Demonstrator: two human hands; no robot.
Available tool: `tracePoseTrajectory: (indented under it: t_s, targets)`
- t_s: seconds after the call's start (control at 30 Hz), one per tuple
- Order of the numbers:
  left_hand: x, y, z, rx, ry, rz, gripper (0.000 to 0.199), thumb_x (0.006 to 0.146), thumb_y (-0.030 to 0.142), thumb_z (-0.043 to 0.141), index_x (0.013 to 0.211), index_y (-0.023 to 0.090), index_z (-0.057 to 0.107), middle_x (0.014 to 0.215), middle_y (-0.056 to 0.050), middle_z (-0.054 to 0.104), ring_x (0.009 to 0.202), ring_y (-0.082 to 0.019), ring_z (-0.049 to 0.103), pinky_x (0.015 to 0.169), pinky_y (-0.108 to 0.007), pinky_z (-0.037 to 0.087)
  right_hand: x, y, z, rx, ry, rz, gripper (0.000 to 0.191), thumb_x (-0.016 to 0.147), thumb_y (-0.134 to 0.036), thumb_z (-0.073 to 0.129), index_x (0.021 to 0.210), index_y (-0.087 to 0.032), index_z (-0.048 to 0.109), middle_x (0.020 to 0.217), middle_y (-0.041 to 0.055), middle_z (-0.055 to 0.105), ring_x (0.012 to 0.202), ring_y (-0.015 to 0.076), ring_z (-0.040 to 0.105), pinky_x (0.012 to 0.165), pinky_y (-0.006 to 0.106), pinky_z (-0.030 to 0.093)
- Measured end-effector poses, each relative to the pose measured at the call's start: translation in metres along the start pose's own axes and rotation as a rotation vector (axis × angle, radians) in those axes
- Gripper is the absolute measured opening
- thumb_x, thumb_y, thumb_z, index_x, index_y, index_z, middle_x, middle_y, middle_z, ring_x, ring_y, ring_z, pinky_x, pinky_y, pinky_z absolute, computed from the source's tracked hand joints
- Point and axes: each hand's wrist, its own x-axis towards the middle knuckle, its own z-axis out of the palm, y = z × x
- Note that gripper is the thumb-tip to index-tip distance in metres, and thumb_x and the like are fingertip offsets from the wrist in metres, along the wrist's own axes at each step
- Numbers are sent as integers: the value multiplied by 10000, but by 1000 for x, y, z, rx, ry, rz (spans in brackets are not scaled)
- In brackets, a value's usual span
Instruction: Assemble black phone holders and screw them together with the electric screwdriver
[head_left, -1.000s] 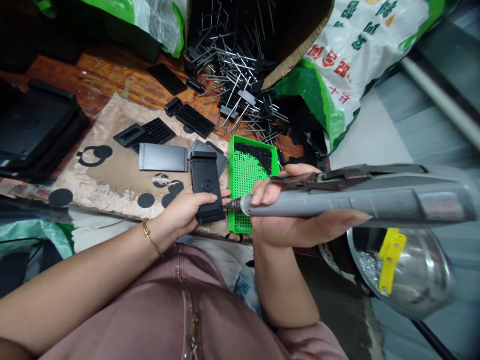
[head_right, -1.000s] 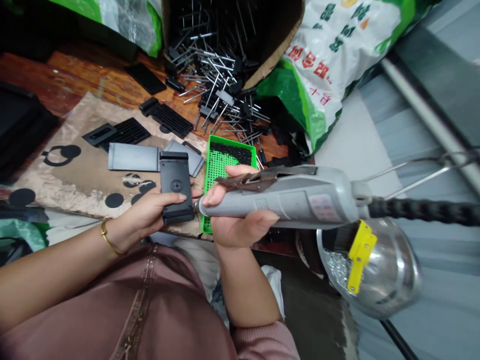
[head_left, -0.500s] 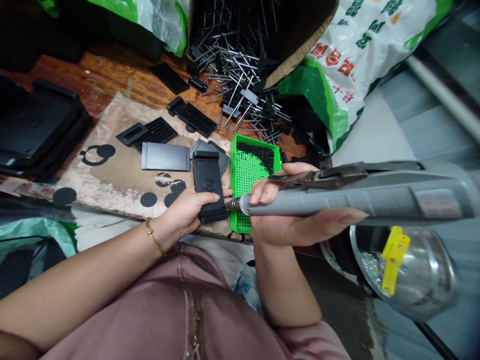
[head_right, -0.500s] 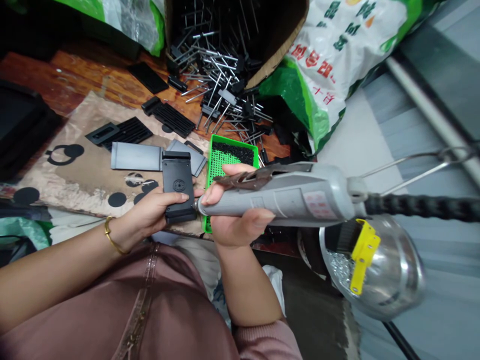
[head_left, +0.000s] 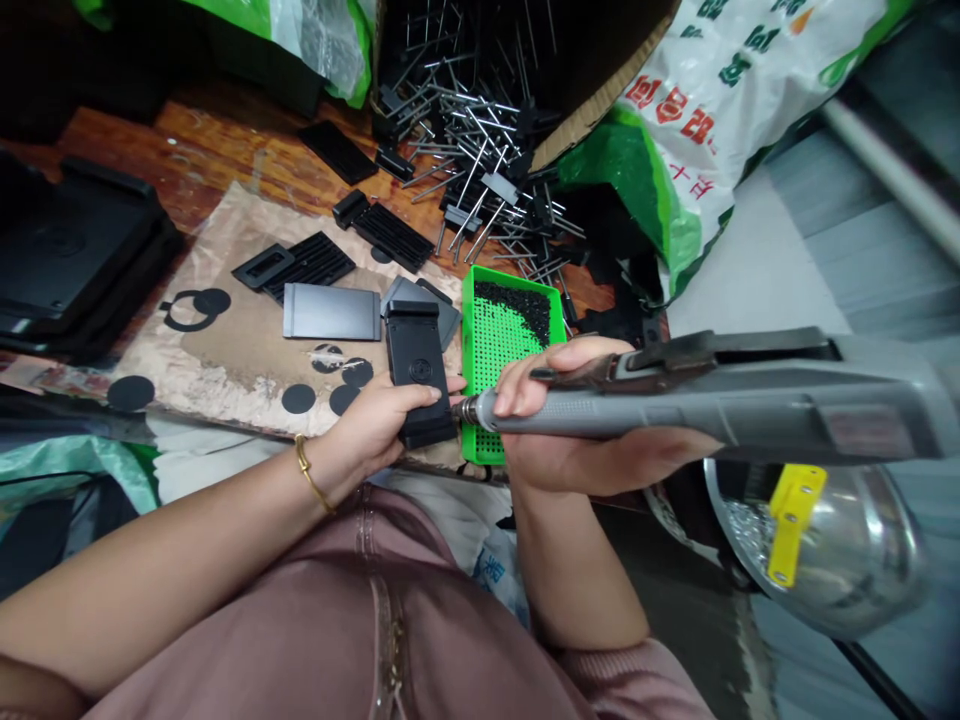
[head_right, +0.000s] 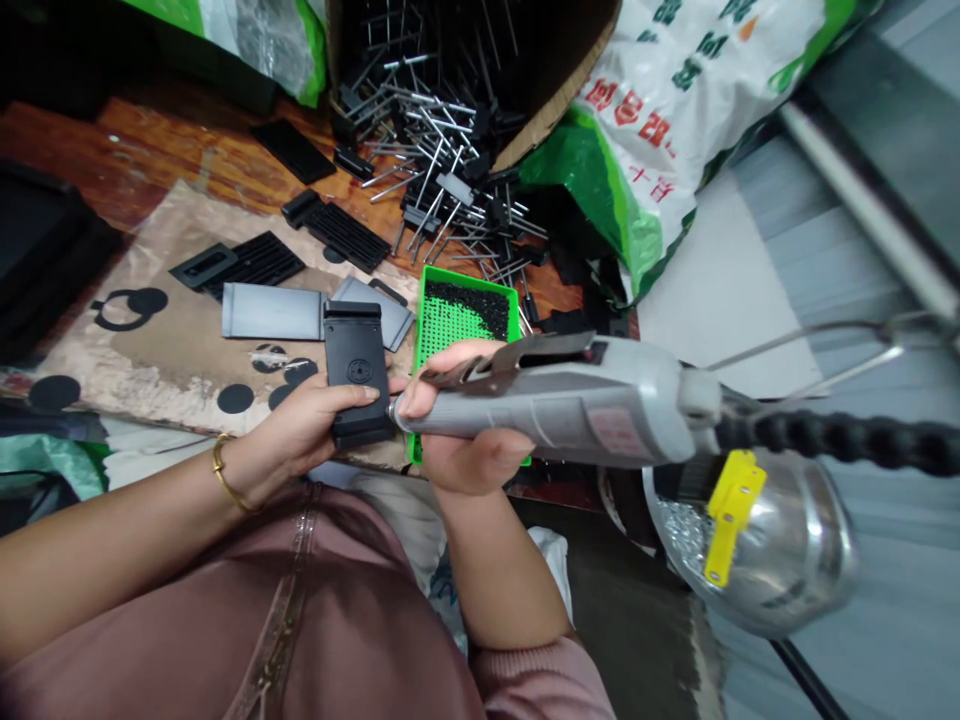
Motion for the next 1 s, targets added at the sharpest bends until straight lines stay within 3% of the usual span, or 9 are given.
tracePoseTrajectory:
  t_s: [0.27, 0.4, 0.47, 0.6, 0.77, 1.0]
  targets:
    - [-2, 2, 5, -13, 23, 8, 196, 603, 50, 638, 776, 77, 726, 725, -83, 749, 620, -179, 686, 634, -263, 549, -3, 3, 0, 6, -1, -5, 495, 765, -701, 472, 837, -243, 646, 501, -42, 509, 391, 137, 504, 388, 283, 458]
    - [-2, 5, 3, -7, 16, -4, 150, 625, 21, 624, 728, 81, 714, 659, -63, 733, 559, -149, 669, 574, -227, 547, -2, 1, 0, 30, -30, 42, 559, 756, -736, 450, 923, -242, 651, 502, -41, 516, 396, 140, 501, 386, 283, 448]
    - [-2, 8, 2, 4, -2, -26, 170, 653, 21, 618, 781, 81, 711, 749, -88, 749, 629, -183, 699, 582, -253, 567, 3, -8, -7, 24, -47, 59, 594, 744, -754, 449, 983, -247, 643, 518, -36, 532, 410, 145, 508, 391, 289, 452]
    - [-1, 11, 1, 29, -15, -33, 309, 704, 32, 616, 998, 110, 669, 981, -132, 739, 836, -271, 717, 616, -328, 599, 19, -26, -36, -117, 123, -53, 572, 723, -745, 475, 960, -256, 653, 515, -40, 529, 392, 140, 485, 366, 280, 423]
    - [1, 11, 1, 68, 16, -31, 333, 741, 11, 583, 1051, 121, 629, 953, -129, 739, 810, -259, 723, 609, -319, 608, 25, -16, -78, -364, 419, -193, 503, 786, -667, 424, 877, -217, 626, 463, -63, 488, 342, 109, 431, 329, 234, 353]
    - [1, 10, -1, 133, 14, -5, 359, 755, 9, 564, 1087, 126, 631, 922, -121, 739, 788, -243, 725, 653, -327, 618, 22, 9, -96, -432, 498, -111, 438, 813, -601, 392, 889, -202, 554, 480, -82, 497, 374, 101, 460, 388, 234, 380]
